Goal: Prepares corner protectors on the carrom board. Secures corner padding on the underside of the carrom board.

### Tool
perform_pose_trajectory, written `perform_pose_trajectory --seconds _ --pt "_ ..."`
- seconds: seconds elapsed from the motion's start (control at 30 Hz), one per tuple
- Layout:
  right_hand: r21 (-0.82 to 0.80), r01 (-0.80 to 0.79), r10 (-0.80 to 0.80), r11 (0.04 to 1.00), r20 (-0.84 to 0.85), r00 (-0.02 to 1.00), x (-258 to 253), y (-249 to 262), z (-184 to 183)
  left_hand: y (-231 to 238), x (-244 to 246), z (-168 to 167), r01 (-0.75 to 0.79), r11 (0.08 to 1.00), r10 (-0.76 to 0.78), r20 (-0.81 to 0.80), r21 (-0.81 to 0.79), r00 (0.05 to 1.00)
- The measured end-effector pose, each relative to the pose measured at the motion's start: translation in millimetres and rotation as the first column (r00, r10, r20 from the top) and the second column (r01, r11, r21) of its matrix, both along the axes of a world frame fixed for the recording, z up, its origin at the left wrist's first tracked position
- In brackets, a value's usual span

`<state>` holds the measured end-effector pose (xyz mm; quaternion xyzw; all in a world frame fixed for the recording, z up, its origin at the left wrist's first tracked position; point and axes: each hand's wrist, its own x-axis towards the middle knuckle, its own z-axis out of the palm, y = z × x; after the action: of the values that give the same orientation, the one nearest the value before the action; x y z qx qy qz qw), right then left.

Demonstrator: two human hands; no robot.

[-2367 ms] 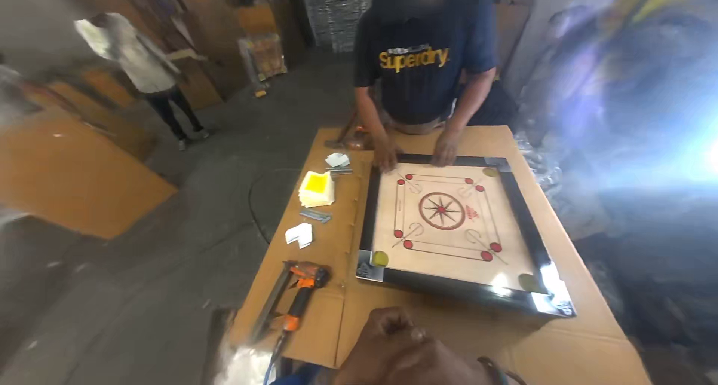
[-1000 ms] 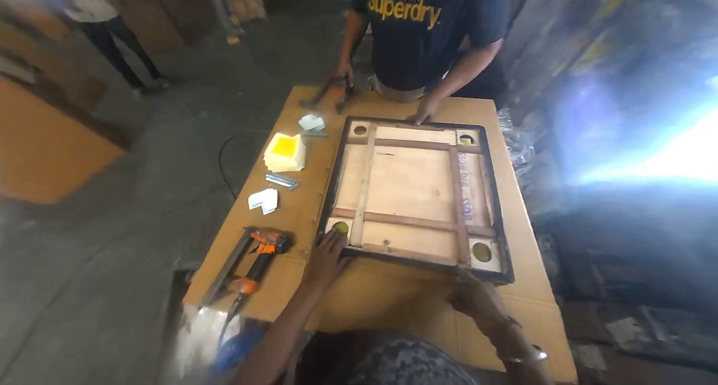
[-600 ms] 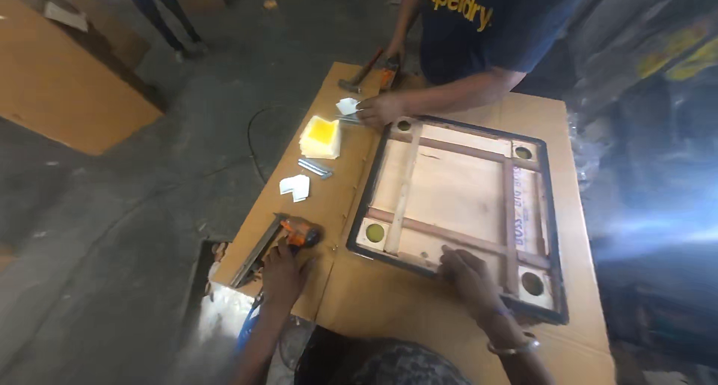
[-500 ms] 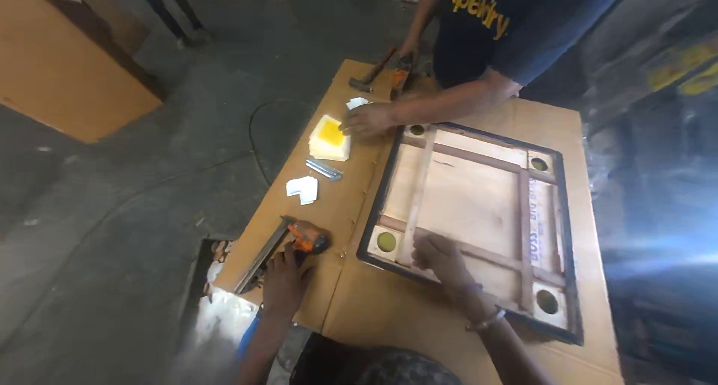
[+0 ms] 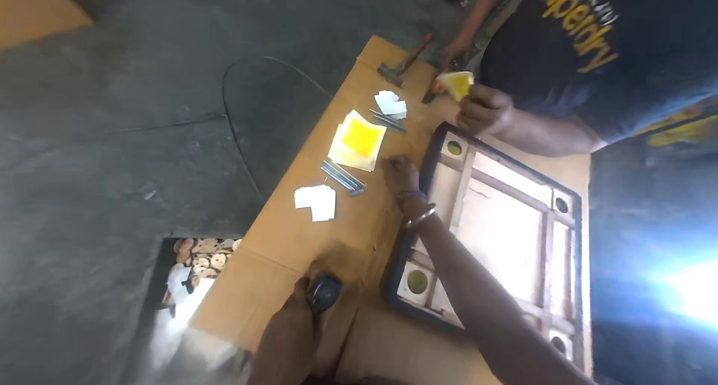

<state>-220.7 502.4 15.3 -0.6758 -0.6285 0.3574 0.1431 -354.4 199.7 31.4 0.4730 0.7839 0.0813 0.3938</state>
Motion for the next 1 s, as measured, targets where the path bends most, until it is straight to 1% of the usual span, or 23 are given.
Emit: perform_pose_trajectory --seconds 0.07,0.1,0.2,0.27,0.33,0.4,0.43,0.5,0.53,0.6,0.67,0.7,0.77,0.83,0.87,0.93,1.0 --pt "-0.044 0.065 -0.064 0.997 0.045 0.997 -16.9 24.2 -1.0 2.9 -4.7 -3.7 0.011 1.0 -0.01 0.033 -0.021 0.999" --pt "-0.045 0.071 -0.068 0.996 0.07 0.995 -22.6 35.9 -5.4 3.7 -7.0 -5.3 0.021 0.999 -0.02 0.04 -0.032 0.999" --pt "-0.031 0.028 -0.024 0.999 0.12 0.993 -27.9 54.2 -16.9 1.6 -10.2 -9.0 0.031 0.999 -0.03 0.045 -0.017 0.999" --pt "-0.051 -0.008 0.016 0.999 0.151 0.988 -26.2 54.3 -12.6 -1.1 -8.4 -11.8 0.032 0.999 -0.033 0.039 0.032 0.999" --pt "-0.08 -0.041 0.054 0.996 0.169 0.984 -20.9 51.1 -7.4 -2.5 -4.4 -11.3 0.033 0.999 -0.033 0.038 0.017 0.999" --pt "-0.11 -0.076 0.092 0.991 0.155 0.984 -14.6 48.7 -3.5 -4.1 0.3 -11.8 0.022 0.999 -0.023 0.016 0.023 1.0" --pt "-0.099 -0.086 0.099 0.991 0.136 0.986 -11.0 47.5 -0.6 -4.5 2.1 -12.8 0.016 0.999 -0.016 0.008 0.033 1.0" --pt "-0.037 -0.084 0.087 0.996 0.074 0.994 2.4 43.0 4.9 -6.3 4.3 -14.3 0.002 0.998 -0.002 -0.004 0.063 1.0" --pt "-0.003 -0.072 0.072 0.997 0.008 0.997 13.7 36.7 7.2 -7.0 3.9 -14.2 -0.001 0.998 0.002 -0.004 0.07 1.0" --pt "0.049 -0.056 0.063 0.997 -0.157 0.986 44.9 11.0 15.5 -4.3 3.0 -10.7 -0.015 1.0 0.015 0.013 0.009 1.0" --pt "0.07 -0.101 0.118 0.992 -0.323 0.939 88.6 -40.9 24.4 -6.0 3.5 -12.1 -0.045 0.999 0.045 0.017 -0.001 0.999" --pt "0.081 -0.142 0.161 0.987 -0.347 0.924 112.5 -70.9 26.1 -5.3 3.5 -13.0 -0.056 0.998 0.056 0.015 0.008 0.998" --pt "0.087 -0.205 0.222 0.975 -0.323 0.92 157.9 -133.2 15.3 -5.9 4.8 -15.7 -0.052 0.998 0.053 -0.012 0.034 0.999" --pt "0.051 -0.224 0.229 0.973 -0.323 0.918 190.6 -184.5 -6.0 -4.3 11.9 -14.8 -0.047 0.997 0.053 -0.103 0.061 0.993" --pt "0.04 -0.233 0.233 0.972 -0.328 0.915 201.7 -201.2 -15.7 -2.3 17.2 -13.6 -0.056 0.997 0.065 -0.155 0.061 0.986" --pt "0.081 -0.231 0.245 0.97 -0.34 0.908 213.0 -218.2 -31.4 3.0 28.8 -8.3 -0.089 0.995 0.096 -0.242 0.041 0.965" --pt "0.102 -0.261 0.28 0.96 -0.332 0.901 216.3 -219.9 -34.5 5.4 39.9 0.0 -0.139 0.99 0.133 -0.293 0.0 0.947"
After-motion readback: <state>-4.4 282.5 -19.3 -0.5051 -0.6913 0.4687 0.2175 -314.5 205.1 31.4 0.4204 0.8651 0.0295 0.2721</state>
